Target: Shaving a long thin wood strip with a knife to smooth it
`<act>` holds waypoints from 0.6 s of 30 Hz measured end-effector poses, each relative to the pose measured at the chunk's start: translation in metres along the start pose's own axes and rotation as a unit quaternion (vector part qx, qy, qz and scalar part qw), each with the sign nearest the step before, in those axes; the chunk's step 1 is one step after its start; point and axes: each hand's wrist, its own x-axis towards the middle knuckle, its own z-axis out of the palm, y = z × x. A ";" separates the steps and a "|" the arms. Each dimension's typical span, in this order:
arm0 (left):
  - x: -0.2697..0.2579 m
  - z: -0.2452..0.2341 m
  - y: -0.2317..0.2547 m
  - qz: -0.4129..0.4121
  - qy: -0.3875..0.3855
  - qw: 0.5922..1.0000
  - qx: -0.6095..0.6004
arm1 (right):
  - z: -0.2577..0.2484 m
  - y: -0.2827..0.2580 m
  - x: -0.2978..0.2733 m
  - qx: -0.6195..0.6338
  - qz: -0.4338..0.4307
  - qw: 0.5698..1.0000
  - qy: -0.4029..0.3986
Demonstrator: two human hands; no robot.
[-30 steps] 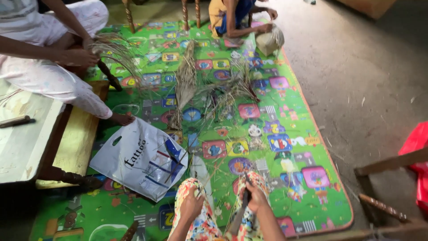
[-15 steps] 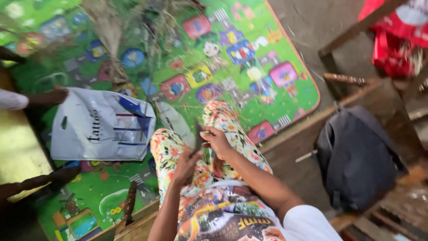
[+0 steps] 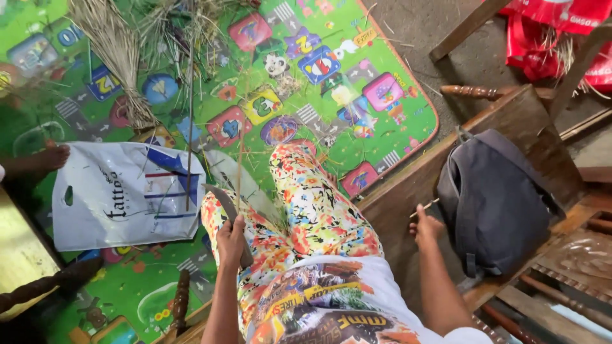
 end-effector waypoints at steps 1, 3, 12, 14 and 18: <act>0.002 0.001 -0.003 -0.004 -0.004 1.000 -0.008 | 0.006 0.008 -0.001 0.019 0.014 1.000 -0.003; 0.004 0.005 -0.002 -0.004 -0.004 1.000 -0.017 | 0.015 0.018 0.007 0.042 0.024 0.999 -0.010; 0.006 0.003 0.001 -0.001 0.018 0.999 -0.052 | 0.053 0.018 -0.012 0.198 0.177 0.928 -0.262; 0.003 0.003 0.010 -0.005 0.022 0.997 -0.070 | 0.066 -0.013 -0.062 0.230 0.234 0.880 -0.343; 0.004 0.010 0.012 0.006 0.031 0.995 -0.091 | 0.031 -0.197 -0.123 0.258 0.133 0.876 -0.385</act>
